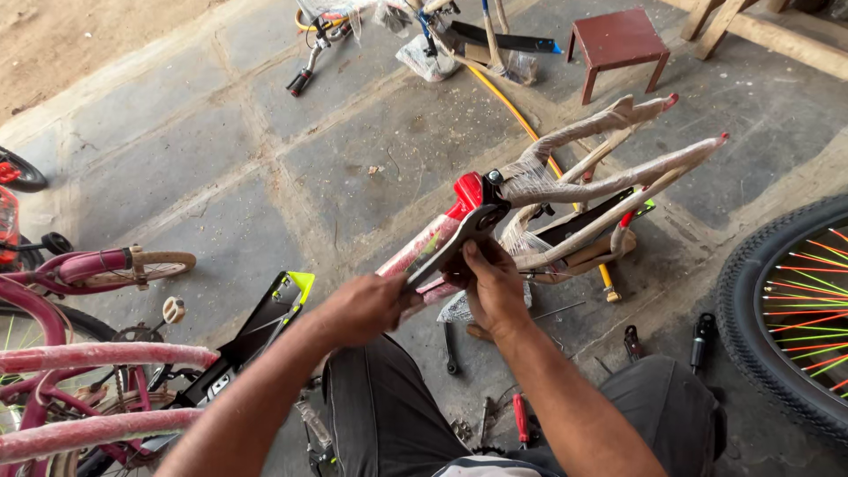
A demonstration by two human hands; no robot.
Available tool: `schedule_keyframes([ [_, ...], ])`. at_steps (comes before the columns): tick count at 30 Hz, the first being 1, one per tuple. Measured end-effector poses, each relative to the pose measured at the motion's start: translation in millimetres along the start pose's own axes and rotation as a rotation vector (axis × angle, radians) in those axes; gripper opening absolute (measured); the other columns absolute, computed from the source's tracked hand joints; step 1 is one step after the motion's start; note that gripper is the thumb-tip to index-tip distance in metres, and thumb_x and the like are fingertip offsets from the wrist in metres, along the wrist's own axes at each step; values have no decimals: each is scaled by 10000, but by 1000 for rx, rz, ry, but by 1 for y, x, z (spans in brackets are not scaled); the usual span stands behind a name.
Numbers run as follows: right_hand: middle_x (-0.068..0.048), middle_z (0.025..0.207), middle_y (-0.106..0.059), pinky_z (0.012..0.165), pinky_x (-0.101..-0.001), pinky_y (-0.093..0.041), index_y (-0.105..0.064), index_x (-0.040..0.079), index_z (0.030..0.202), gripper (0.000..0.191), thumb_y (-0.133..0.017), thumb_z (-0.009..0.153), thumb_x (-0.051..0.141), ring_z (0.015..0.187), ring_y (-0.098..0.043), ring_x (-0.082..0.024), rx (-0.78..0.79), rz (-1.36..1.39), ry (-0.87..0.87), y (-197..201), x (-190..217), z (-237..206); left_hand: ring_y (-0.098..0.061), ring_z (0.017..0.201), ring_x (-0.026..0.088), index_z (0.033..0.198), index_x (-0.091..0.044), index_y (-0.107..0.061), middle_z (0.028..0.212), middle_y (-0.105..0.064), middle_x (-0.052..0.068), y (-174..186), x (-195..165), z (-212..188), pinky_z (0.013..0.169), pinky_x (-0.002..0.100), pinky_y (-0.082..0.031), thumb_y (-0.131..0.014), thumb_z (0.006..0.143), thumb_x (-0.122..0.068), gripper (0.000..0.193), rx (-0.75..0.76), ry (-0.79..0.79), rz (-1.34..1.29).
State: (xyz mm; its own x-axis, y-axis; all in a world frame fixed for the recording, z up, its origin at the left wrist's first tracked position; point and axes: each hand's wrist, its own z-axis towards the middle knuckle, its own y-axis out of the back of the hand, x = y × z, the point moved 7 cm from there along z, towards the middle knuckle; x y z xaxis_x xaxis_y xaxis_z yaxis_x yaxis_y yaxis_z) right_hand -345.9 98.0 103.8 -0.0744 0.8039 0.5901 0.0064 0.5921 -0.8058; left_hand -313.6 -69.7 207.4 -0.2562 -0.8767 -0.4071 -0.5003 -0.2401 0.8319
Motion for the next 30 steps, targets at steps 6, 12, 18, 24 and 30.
schedule_keyframes([
  [6, -90, 825, -750, 665, -376, -598, -691, 80, 949, 235, -728, 953, 311, 720, -739, -222, 2, -76, -75, 18, -4, 8, -684, 878, 423, 1068, -91, -646, 883, -716, 191, 28, -5, 0, 769, 555, -492, -517, 995, -484, 420, 1, -48, 215],
  [12, -80, 828, -739, 724, -384, -615, -677, 79, 924, 246, -742, 965, 312, 762, -742, -216, 20, -35, -57, 20, -9, 12, -684, 851, 425, 1080, -104, -644, 878, -713, 195, 19, 3, 6, 735, 556, -500, -490, 1005, -493, 425, -6, 3, 233],
  [18, 5, 874, -696, 699, -359, -607, -691, 109, 1020, 186, -767, 924, 249, 777, -719, -161, -36, -136, -19, 30, 0, 17, -673, 807, 451, 1007, -65, -624, 827, -703, 211, 1, 8, 18, 704, 569, -490, -529, 1014, -457, 403, -166, -113, 143],
  [24, 16, 908, -694, 699, -355, -602, -689, 107, 1050, 178, -772, 950, 228, 781, -707, -150, -30, -119, 18, 28, 4, 19, -672, 810, 459, 1009, -71, -624, 830, -709, 216, -2, 17, 26, 700, 576, -489, -556, 993, -428, 363, -183, -124, 118],
  [30, 16, 996, -725, 807, -401, -612, -652, 126, 1120, 255, -728, 920, 264, 907, -731, -149, -79, -137, 30, 27, 5, 22, -671, 808, 454, 989, -77, -628, 818, -707, 214, 1, 17, 32, 695, 575, -492, -561, 991, -424, 354, -167, -129, 108],
])
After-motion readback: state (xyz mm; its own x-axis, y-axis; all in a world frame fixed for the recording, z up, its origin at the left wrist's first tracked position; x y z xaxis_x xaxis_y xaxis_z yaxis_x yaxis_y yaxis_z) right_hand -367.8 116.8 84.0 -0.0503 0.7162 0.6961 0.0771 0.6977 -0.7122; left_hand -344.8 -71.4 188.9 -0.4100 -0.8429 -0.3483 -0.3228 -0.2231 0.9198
